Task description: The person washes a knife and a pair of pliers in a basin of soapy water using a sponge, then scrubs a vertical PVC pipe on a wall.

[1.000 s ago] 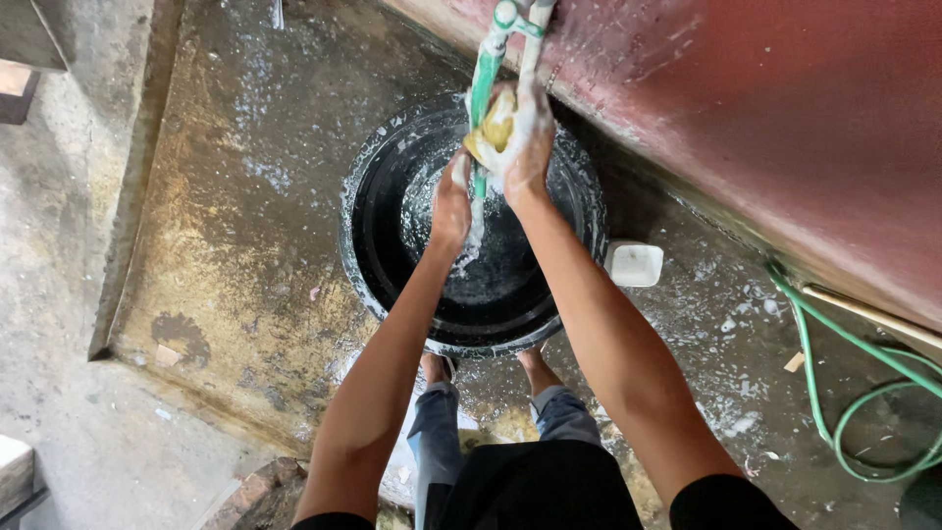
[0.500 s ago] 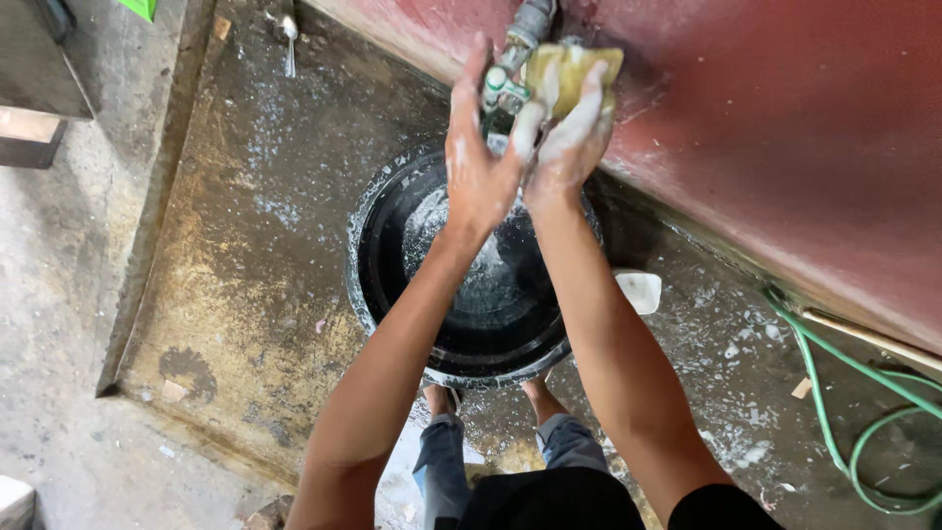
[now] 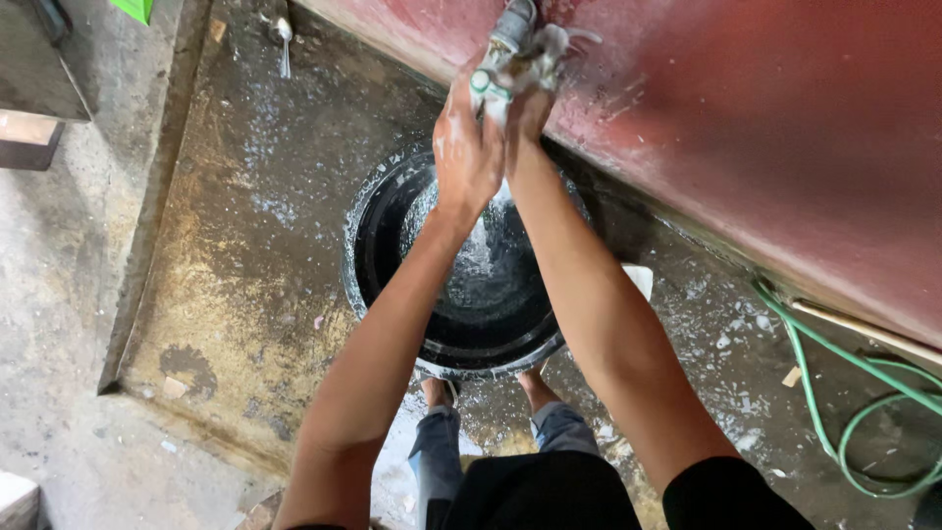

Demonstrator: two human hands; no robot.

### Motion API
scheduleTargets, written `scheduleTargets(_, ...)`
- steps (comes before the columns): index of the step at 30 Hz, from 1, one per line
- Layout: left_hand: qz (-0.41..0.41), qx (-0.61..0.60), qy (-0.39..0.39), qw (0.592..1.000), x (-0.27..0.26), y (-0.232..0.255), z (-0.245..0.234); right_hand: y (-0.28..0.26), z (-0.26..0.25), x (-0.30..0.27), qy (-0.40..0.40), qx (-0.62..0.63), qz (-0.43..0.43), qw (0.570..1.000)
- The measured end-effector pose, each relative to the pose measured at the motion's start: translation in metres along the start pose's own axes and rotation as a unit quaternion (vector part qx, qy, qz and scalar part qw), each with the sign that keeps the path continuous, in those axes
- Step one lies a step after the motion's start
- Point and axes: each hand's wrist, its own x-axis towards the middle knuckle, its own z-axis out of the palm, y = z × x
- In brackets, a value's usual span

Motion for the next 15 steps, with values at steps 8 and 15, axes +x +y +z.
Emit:
scheduleTargets(8,-0.017,0.027,-0.028,0.999,0.000,0.003,-0.004,-0.022,0.013,-0.009,0.066,-0.122,-0.052,0.989)
scheduleTargets(15,0.027,0.046,-0.041,0.998,0.000,-0.002,-0.009,-0.090,0.036,-0.050,-0.007,-0.288,-0.119,0.950)
